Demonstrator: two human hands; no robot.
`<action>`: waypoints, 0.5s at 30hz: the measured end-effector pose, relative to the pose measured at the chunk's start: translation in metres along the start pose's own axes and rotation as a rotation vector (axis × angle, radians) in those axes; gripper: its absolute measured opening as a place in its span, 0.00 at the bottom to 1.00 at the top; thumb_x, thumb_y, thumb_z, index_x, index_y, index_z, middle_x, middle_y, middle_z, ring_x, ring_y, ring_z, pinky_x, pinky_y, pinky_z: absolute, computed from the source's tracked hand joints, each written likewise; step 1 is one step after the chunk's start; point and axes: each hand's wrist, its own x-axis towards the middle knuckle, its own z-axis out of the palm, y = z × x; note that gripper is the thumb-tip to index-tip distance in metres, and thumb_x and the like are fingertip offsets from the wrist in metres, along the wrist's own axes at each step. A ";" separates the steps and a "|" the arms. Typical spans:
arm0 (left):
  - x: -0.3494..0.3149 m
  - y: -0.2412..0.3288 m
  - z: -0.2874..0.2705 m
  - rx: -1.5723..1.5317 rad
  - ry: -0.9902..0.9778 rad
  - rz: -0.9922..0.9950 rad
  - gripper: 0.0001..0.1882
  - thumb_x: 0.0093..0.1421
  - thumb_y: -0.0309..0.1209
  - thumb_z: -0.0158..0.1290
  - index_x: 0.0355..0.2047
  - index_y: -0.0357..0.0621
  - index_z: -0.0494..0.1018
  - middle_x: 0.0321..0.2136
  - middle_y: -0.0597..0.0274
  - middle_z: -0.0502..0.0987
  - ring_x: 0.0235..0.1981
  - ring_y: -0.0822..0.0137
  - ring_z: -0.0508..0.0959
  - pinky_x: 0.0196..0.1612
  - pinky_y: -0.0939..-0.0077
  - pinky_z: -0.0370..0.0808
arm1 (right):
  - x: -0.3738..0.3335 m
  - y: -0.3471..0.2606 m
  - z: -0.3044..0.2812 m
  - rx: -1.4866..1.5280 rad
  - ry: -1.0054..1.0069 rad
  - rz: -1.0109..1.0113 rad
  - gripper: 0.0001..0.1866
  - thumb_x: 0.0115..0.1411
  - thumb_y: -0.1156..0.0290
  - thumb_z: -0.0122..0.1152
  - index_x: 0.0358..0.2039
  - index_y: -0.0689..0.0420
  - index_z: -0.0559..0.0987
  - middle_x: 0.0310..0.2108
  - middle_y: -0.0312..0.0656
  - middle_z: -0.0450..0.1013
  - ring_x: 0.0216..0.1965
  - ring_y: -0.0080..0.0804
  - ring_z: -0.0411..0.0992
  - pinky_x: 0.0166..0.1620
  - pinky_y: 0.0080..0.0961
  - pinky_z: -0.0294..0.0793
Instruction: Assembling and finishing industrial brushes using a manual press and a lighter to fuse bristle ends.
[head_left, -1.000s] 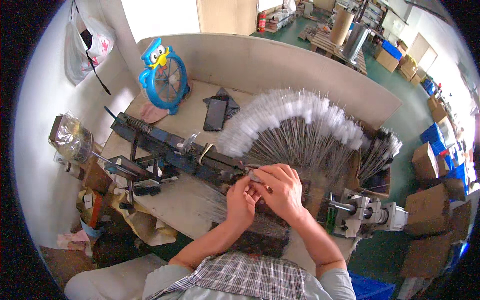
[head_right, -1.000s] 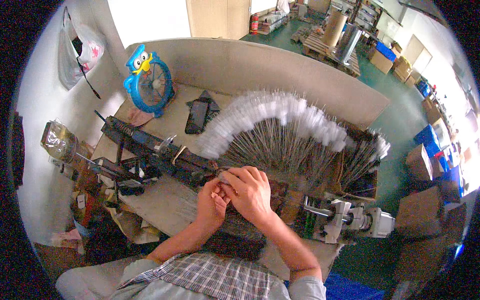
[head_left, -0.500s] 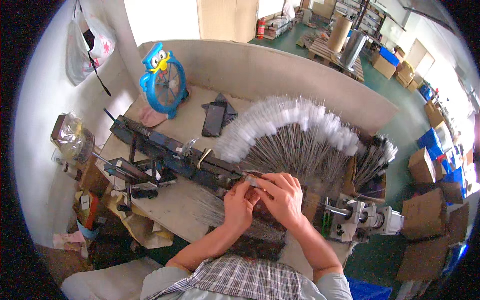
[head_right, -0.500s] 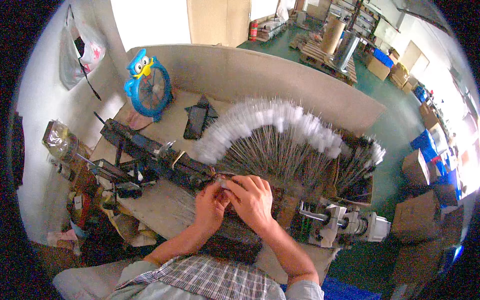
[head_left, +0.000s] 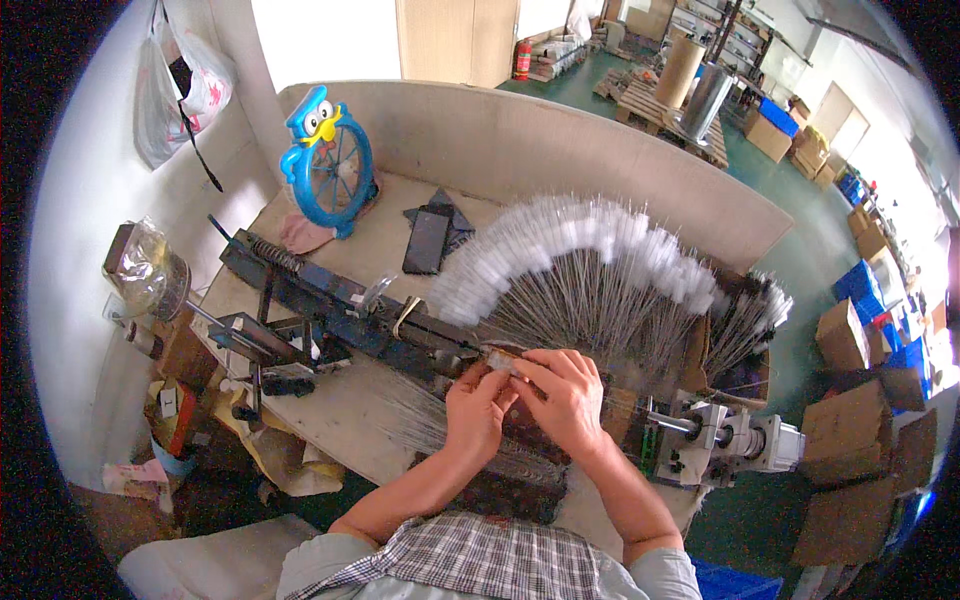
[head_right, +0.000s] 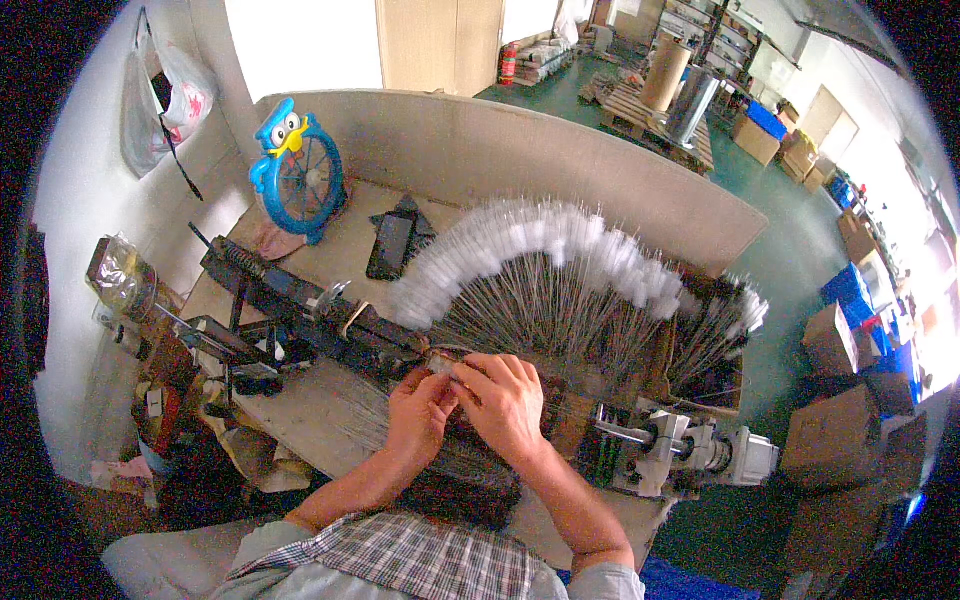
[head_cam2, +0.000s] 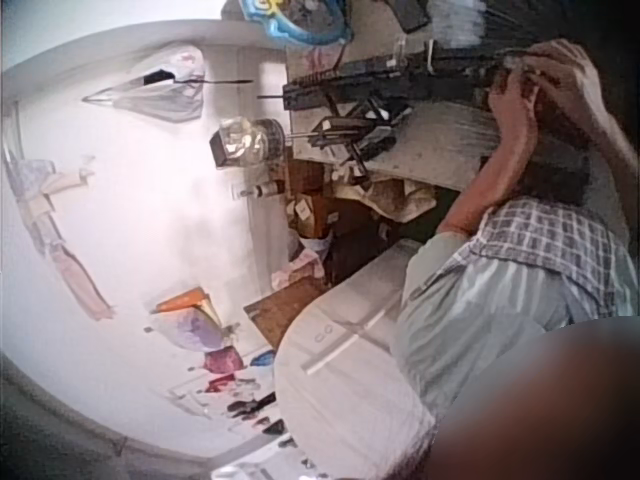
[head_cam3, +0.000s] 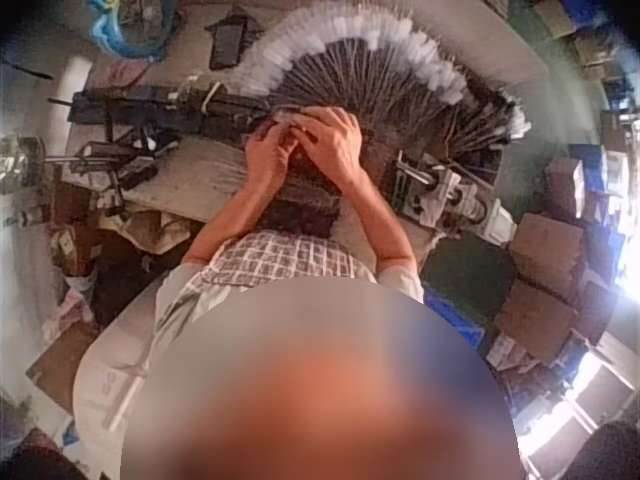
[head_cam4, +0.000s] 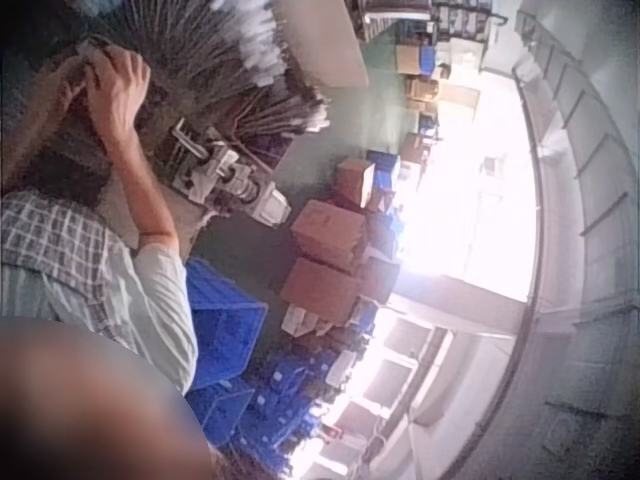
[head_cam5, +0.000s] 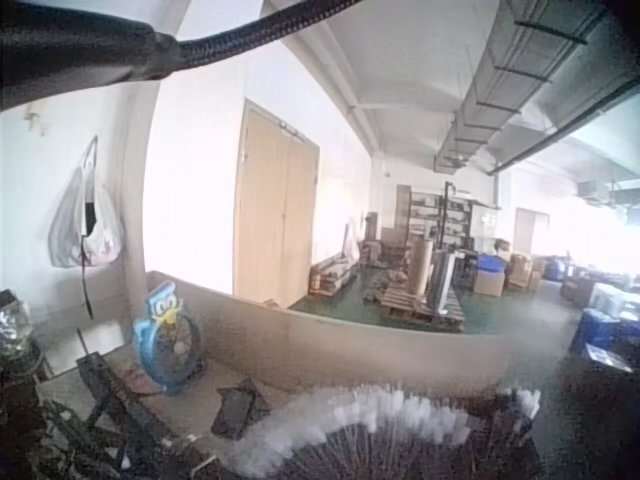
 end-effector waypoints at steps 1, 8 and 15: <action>0.000 0.000 0.001 -0.012 -0.008 -0.002 0.07 0.56 0.22 0.48 0.36 0.34 0.69 0.34 0.59 0.73 0.35 0.69 0.75 0.40 0.76 0.73 | -0.001 0.000 0.002 0.007 0.003 0.001 0.13 0.42 0.69 0.65 0.33 0.50 0.80 0.34 0.33 0.74 0.36 0.32 0.71 0.41 0.30 0.68; 0.003 0.000 0.002 -0.058 0.014 -0.013 0.08 0.56 0.21 0.47 0.38 0.35 0.68 0.35 0.58 0.73 0.36 0.68 0.75 0.41 0.75 0.74 | 0.002 -0.002 0.005 -0.008 0.050 -0.004 0.15 0.43 0.68 0.65 0.35 0.50 0.79 0.35 0.32 0.74 0.36 0.32 0.71 0.40 0.30 0.68; 0.006 0.002 -0.010 -0.030 -0.036 -0.047 0.12 0.61 0.33 0.43 0.40 0.38 0.68 0.37 0.58 0.74 0.38 0.64 0.75 0.43 0.70 0.74 | 0.000 -0.002 -0.019 -0.118 -0.036 0.064 0.10 0.45 0.67 0.62 0.31 0.51 0.79 0.30 0.32 0.73 0.35 0.32 0.70 0.40 0.31 0.67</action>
